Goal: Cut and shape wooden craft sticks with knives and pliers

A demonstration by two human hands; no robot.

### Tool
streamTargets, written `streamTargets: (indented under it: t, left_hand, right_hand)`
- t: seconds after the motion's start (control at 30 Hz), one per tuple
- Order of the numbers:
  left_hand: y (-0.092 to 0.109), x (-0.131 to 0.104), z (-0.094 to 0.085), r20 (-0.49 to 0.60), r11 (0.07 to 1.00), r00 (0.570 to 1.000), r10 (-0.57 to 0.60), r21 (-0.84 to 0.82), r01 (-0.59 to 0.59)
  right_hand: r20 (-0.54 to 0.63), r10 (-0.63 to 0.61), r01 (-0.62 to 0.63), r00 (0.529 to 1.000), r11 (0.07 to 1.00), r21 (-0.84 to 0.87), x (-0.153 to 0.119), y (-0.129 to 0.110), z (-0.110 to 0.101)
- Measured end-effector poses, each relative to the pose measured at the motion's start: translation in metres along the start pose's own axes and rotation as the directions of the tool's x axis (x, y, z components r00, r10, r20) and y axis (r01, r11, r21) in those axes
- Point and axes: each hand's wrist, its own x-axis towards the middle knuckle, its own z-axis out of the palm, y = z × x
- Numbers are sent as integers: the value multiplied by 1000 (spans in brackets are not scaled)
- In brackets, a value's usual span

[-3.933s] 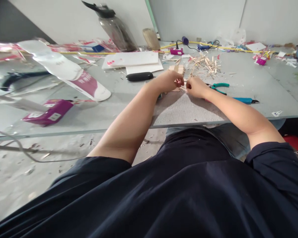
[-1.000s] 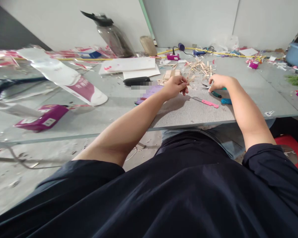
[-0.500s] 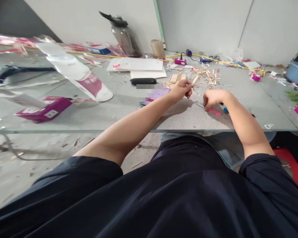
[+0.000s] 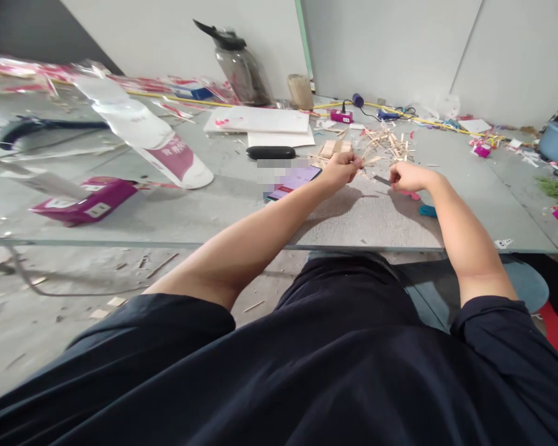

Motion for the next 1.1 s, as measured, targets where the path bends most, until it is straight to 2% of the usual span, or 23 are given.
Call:
streamTargets:
  t: [0.13,0.23,0.37,0.5,0.63,0.87,0.97,1.1]
  left_hand:
    - [-5,-5,-6,66,983,998,24,180,-35]
    - [-11,-6,-8,144,944,989,18,323,-64]
    - [-19,-6,-11,207,892,978,-8,443,-87]
    - [-20,-4,-13,227,865,974,-22,493,-95]
    - [-15,-3,-15,238,865,971,-32,494,-93]
    - [-6,-2,-15,193,887,975,-113,462,12]
    - [-5,-4,-15,196,902,974,-111,432,16]
    - [-7,-5,-15,174,895,983,-57,444,-27]
  right_hand:
    - [-207,30,-22,978,999,38,4,13,-5]
    - [-281,57,-28,958,994,106,9,16,0]
    - [-263,44,17,964,975,222,19,9,17]
    - [-290,-72,99,954,992,80,26,0,30]
    - [-266,-138,143,954,990,2,29,-3,34]
    - [-197,-184,160,963,978,-130,28,-4,34]
    - [-172,-186,155,967,972,-178,25,-7,33]
    - [-157,-176,115,972,934,-338,24,-12,31]
